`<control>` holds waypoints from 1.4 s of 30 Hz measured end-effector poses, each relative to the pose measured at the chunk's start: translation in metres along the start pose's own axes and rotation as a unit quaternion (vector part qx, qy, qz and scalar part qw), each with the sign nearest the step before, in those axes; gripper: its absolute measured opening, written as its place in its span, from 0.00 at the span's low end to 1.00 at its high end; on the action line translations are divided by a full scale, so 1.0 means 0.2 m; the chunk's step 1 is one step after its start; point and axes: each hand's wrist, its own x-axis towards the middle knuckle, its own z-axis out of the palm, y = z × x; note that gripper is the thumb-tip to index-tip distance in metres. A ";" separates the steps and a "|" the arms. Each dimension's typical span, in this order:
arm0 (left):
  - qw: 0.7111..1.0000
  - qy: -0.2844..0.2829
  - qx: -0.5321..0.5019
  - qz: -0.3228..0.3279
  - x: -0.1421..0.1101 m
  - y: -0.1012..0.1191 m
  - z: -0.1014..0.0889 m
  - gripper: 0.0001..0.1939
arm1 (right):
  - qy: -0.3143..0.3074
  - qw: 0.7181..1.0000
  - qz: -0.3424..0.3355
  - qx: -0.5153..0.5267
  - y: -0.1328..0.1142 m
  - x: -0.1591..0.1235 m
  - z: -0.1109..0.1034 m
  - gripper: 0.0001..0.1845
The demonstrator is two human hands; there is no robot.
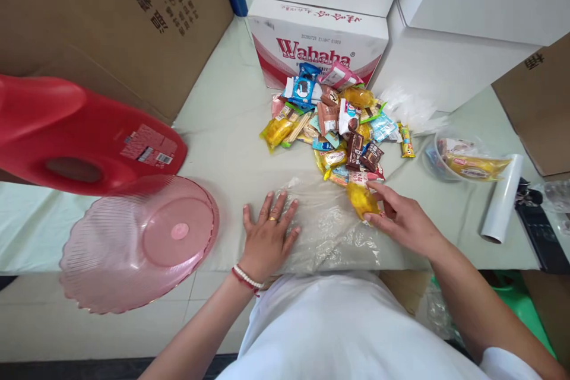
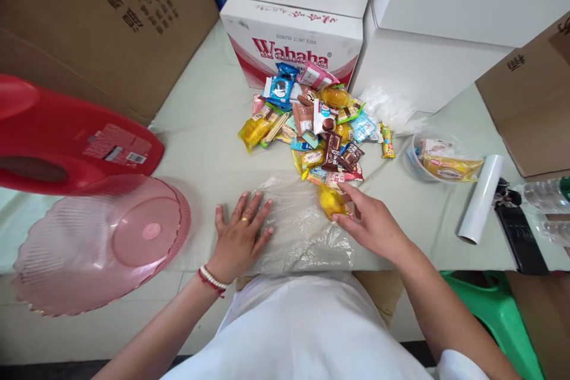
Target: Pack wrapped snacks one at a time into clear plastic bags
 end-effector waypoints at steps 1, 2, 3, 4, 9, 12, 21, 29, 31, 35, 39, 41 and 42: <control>1.000 0.004 0.004 -0.005 0.00 0.00 0.00 0.28 | -0.044 0.998 0.000 0.053 -0.03 0.03 0.00 0.33; 1.000 0.005 0.007 -0.009 -0.01 0.00 0.00 0.28 | -0.100 0.990 -0.005 0.097 -0.06 0.07 0.01 0.32; 1.000 0.006 0.008 -0.013 -0.01 0.00 0.00 0.28 | -0.158 0.979 -0.017 0.126 -0.09 0.11 0.03 0.30; 1.000 0.008 0.008 -0.019 -0.01 0.00 0.00 0.28 | -0.204 0.969 -0.033 0.135 -0.11 0.15 0.06 0.27; 0.995 0.083 0.013 -0.053 -0.04 0.00 -0.02 0.28 | -0.094 0.989 -0.006 -0.111 -0.20 0.25 0.17 0.20; 0.993 0.115 0.012 -0.010 -0.08 -0.01 -0.04 0.27 | -0.021 0.977 -0.005 -0.213 -0.25 0.19 0.19 0.25; 1.000 0.022 -0.001 -0.005 -0.09 -0.03 0.02 0.31 | 0.029 0.960 -0.087 -0.264 -0.15 0.11 0.28 0.24; 0.972 0.126 -0.083 0.180 -0.21 -0.08 -0.05 0.42 | 0.005 0.963 -0.188 -0.192 -0.13 0.07 0.36 0.23; 0.961 0.049 -0.104 0.250 -0.23 -0.12 -0.06 0.44 | 0.019 0.966 -0.200 -0.161 -0.09 0.04 0.39 0.25; 0.966 -0.026 -0.095 0.240 -0.30 -0.17 -0.06 0.35 | 0.042 0.960 -0.267 -0.070 0.06 -0.16 0.36 0.29; 0.967 0.004 -0.129 0.222 -0.36 -0.16 -0.05 0.12 | 0.003 0.963 -0.259 -0.081 0.22 -0.36 0.36 0.20; 0.964 0.021 -0.164 0.206 -0.36 -0.14 -0.06 0.10 | 0.014 0.969 -0.240 -0.061 0.26 -0.39 0.36 0.12; 0.964 0.026 -0.184 0.191 -0.36 -0.14 -0.07 0.11 | 0.020 0.970 -0.239 -0.039 0.27 -0.39 0.36 0.09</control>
